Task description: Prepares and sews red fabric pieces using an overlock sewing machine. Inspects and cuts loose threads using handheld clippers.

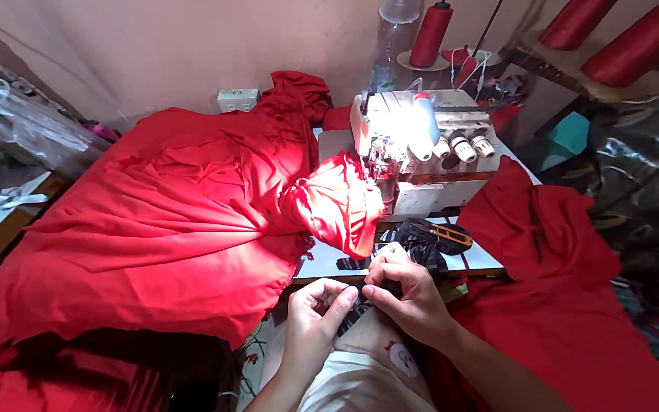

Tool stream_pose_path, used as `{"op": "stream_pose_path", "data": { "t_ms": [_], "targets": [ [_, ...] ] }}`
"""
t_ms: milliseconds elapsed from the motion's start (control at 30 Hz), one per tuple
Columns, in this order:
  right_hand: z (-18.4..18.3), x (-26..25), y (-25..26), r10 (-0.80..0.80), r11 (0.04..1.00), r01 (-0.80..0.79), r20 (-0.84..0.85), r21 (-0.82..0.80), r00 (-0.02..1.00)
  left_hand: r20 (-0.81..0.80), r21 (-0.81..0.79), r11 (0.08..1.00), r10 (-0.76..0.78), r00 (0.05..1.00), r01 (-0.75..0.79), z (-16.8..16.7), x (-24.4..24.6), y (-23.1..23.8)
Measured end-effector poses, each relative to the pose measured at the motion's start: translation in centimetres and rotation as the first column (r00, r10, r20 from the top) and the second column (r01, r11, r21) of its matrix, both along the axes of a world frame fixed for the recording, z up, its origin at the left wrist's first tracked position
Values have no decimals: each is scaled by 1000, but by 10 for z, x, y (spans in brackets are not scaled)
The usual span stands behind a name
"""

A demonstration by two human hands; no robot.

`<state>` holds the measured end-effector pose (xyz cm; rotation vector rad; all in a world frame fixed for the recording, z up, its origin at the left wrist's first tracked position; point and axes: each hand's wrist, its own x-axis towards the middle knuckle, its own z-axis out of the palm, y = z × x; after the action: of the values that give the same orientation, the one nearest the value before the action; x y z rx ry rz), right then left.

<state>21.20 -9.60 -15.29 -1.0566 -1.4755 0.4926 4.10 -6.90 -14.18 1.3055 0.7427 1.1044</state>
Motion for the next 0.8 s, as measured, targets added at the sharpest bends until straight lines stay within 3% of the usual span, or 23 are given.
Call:
{"op": "stream_pose_path", "data": {
  "t_ms": [200, 400, 500, 567, 667, 733, 800],
  "targets": [
    [3, 1, -8, -5, 999, 5, 4, 38, 1000, -2, 32, 999, 2, 1000, -2, 3, 1, -7],
    [9, 0, -16, -103, 976, 89, 62, 198, 993, 52, 52, 999, -9, 999, 6, 6, 4, -23],
    [12, 5, -18, -205, 951, 154, 177, 267, 963, -32, 219, 976, -3, 999, 10, 8, 2, -23],
    [20, 12, -20, -220, 951, 136, 300, 277, 928, -161, 450, 893, 51, 986, 27, 5, 0, -20],
    [30, 20, -24, -150, 972, 44, 468, 230, 871, -302, 719, 690, 204, 931, 83, 5, 0, -16],
    [33, 24, -27, -114, 978, 4, 521, 208, 846, -340, 800, 586, 268, 901, 128, 5, 0, -15],
    [31, 27, -28, -102, 978, -16, 545, 207, 832, -378, 824, 538, 292, 879, 176, 4, 1, -14]
  ]
}}
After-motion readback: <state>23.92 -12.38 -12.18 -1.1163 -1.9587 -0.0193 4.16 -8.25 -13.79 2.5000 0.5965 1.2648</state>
